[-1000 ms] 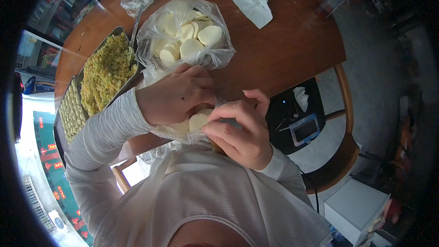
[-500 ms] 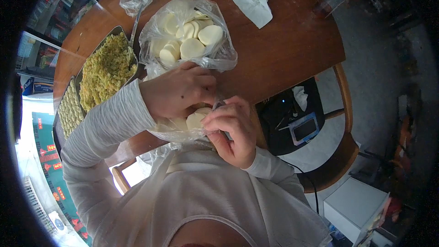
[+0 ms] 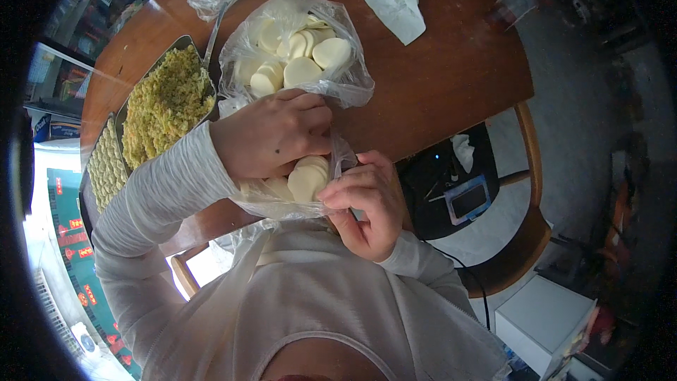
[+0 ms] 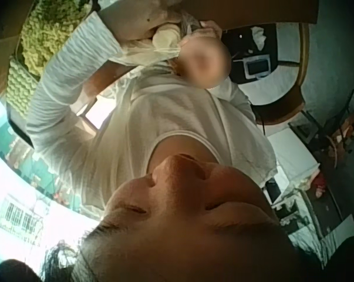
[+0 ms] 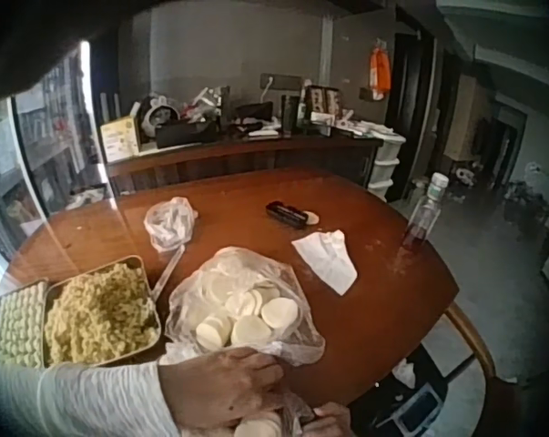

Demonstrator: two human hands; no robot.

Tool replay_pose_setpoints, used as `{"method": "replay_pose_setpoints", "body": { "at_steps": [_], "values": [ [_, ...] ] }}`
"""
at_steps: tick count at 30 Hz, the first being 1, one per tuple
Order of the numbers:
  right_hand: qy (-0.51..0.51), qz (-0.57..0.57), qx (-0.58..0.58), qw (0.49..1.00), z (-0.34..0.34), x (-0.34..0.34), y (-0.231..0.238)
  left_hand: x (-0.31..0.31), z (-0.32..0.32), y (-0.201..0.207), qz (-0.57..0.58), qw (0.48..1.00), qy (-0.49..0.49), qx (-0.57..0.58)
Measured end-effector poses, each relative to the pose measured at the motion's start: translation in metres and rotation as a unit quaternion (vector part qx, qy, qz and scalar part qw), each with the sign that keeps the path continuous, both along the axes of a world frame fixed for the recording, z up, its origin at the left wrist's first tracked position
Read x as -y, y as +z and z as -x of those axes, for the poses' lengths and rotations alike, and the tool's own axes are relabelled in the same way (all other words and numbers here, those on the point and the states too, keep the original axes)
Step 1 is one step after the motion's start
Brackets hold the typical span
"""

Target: Organizing and stacking circular dough wrappers for dumplings from plastic bags onto the table.

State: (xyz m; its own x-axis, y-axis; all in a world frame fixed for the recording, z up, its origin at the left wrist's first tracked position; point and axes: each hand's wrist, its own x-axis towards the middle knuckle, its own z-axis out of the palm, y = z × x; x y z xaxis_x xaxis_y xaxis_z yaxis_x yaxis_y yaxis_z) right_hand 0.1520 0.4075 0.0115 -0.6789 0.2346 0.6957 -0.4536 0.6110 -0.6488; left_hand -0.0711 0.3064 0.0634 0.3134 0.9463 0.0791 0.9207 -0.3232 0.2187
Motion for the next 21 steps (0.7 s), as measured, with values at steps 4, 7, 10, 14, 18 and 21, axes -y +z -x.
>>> {"method": "replay_pose_setpoints", "body": {
  "at_steps": [4, 7, 10, 14, 18, 21],
  "values": [
    [-0.004, -0.028, 0.048, 0.998, 0.004, -0.001, -0.004, 0.007, -0.002, -0.002, -0.028, 0.999, 0.035, 0.0],
    [-0.036, -0.083, 0.088, 0.992, 0.008, 0.005, -0.02, 0.01, -0.002, -0.005, -0.044, 0.998, 0.036, 0.023],
    [-0.034, -0.137, 0.081, 0.987, 0.006, 0.004, -0.038, 0.01, -0.001, -0.01, -0.044, 0.998, 0.036, 0.006],
    [-0.057, -0.118, 0.051, 0.99, 0.01, 0.009, -0.052, 0.01, -0.002, -0.008, -0.043, 0.998, 0.046, 0.018],
    [-0.083, -0.066, 0.075, 0.992, 0.014, 0.016, -0.061, 0.009, -0.001, -0.009, -0.029, 0.998, 0.06, 0.017],
    [-0.039, -0.078, 0.122, 0.989, 0.013, 0.004, -0.037, 0.009, 0.001, -0.011, -0.038, 0.997, 0.065, 0.012]
  ]
}}
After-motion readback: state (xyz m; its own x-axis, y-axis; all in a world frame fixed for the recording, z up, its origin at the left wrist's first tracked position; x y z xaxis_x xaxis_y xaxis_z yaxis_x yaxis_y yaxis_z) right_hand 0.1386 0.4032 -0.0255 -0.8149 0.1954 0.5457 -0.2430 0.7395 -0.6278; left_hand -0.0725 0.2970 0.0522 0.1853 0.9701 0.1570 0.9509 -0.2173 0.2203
